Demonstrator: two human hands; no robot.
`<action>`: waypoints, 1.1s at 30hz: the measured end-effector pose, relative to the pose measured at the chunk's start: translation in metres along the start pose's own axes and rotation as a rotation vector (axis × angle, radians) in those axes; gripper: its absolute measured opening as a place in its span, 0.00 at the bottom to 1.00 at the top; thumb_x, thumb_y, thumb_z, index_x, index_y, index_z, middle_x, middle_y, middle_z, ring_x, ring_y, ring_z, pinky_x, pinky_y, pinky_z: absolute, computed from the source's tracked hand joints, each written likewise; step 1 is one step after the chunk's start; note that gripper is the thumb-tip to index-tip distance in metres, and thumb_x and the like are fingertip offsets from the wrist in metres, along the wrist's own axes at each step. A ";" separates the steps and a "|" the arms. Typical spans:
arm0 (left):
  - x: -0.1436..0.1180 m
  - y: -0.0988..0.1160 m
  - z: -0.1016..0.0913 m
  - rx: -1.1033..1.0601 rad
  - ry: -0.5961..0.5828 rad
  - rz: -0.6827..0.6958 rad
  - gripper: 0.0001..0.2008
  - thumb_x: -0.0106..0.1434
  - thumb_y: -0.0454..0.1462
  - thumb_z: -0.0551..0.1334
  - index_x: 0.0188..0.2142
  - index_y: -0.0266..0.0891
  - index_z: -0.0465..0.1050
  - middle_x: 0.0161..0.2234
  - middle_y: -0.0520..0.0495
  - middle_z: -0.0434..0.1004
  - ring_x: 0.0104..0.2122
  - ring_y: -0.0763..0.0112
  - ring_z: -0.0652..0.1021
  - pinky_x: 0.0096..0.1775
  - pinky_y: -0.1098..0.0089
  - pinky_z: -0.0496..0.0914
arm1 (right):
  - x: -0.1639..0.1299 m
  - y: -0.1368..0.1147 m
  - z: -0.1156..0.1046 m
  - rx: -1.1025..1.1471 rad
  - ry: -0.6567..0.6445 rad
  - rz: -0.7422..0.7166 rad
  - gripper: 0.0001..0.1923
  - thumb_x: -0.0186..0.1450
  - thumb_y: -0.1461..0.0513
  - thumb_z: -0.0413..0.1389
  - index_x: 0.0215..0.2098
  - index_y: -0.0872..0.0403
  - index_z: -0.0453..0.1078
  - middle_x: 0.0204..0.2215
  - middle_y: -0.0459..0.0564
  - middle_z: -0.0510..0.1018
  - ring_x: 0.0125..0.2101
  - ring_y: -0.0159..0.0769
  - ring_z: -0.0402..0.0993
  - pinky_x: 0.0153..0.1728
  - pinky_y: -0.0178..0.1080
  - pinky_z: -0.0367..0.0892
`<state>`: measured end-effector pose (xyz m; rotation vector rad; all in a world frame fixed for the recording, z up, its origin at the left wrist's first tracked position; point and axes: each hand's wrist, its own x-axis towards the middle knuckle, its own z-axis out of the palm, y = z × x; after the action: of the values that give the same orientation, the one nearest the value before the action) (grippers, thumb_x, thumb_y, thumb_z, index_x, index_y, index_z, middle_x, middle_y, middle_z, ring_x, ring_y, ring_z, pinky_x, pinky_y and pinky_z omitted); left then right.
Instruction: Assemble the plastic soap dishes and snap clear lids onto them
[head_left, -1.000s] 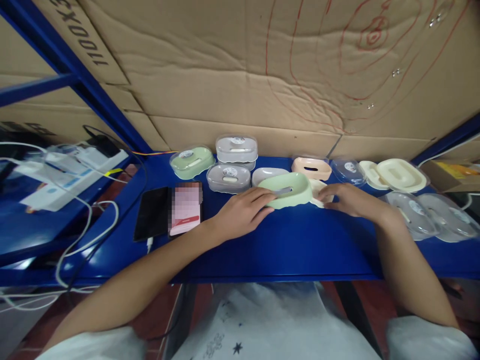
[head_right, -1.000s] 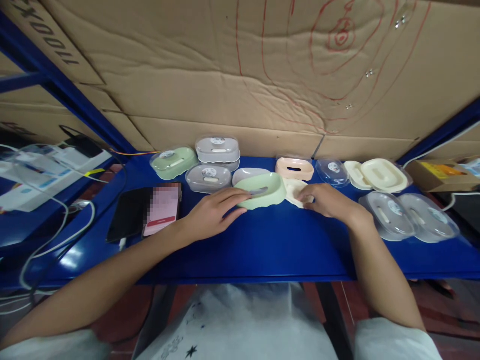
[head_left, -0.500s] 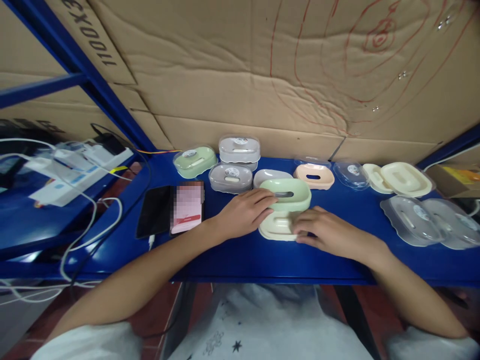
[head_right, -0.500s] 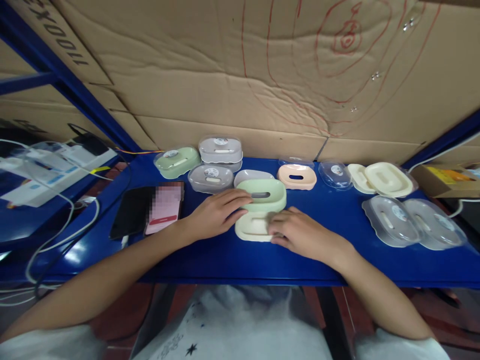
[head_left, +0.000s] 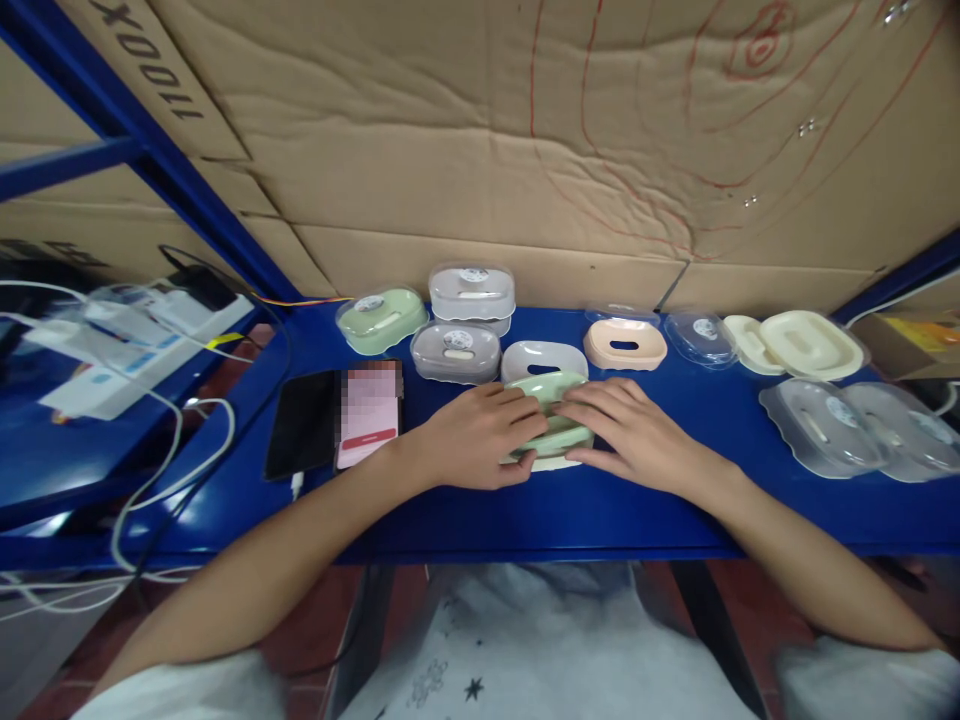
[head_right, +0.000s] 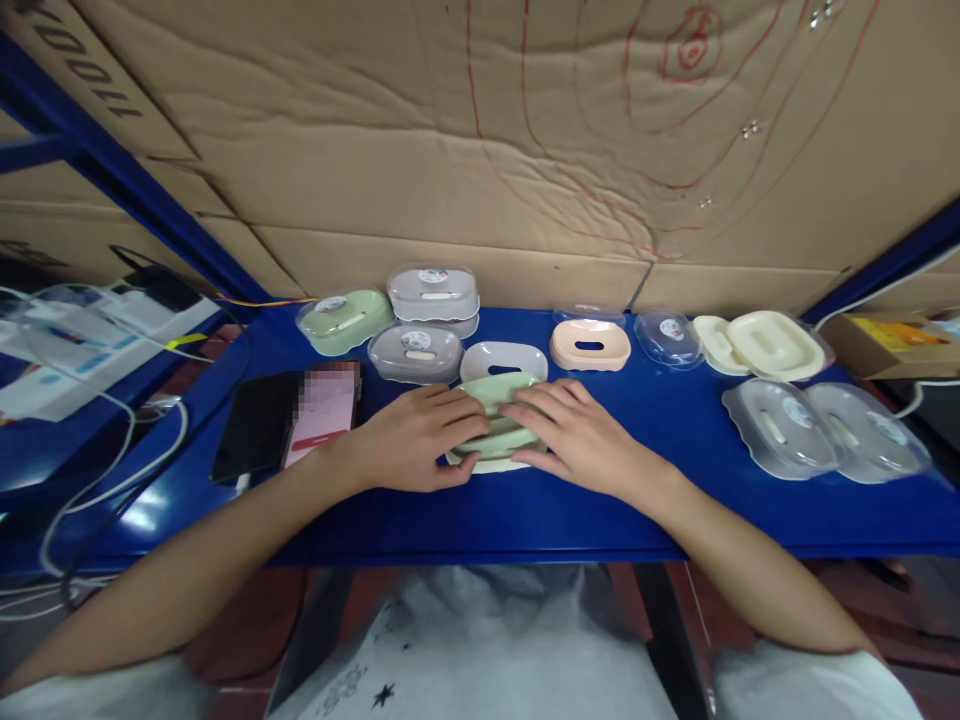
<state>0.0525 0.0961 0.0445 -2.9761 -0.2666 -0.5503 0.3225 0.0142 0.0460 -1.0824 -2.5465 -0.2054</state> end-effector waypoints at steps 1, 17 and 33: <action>0.000 -0.001 0.002 0.009 -0.048 -0.009 0.09 0.72 0.39 0.61 0.48 0.38 0.76 0.45 0.43 0.82 0.45 0.57 0.82 0.47 0.58 0.76 | 0.000 0.007 0.006 -0.004 -0.020 0.014 0.24 0.78 0.50 0.56 0.65 0.54 0.72 0.62 0.62 0.78 0.62 0.53 0.74 0.60 0.56 0.71; 0.000 -0.014 0.002 0.113 -0.076 -0.014 0.20 0.72 0.53 0.65 0.46 0.38 0.75 0.46 0.40 0.80 0.46 0.54 0.80 0.49 0.57 0.71 | 0.002 -0.006 0.021 -0.001 0.163 0.039 0.12 0.78 0.56 0.57 0.52 0.49 0.81 0.49 0.51 0.87 0.49 0.44 0.82 0.51 0.48 0.70; -0.004 -0.020 0.015 0.109 -0.108 -0.024 0.12 0.71 0.44 0.68 0.47 0.38 0.76 0.45 0.41 0.80 0.44 0.55 0.80 0.47 0.58 0.70 | 0.006 0.001 0.037 -0.016 0.044 -0.011 0.14 0.79 0.54 0.55 0.53 0.53 0.77 0.51 0.54 0.85 0.52 0.45 0.80 0.54 0.49 0.67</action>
<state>0.0504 0.1172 0.0312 -2.9043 -0.3306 -0.3658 0.3087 0.0289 0.0140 -1.0577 -2.5167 -0.2498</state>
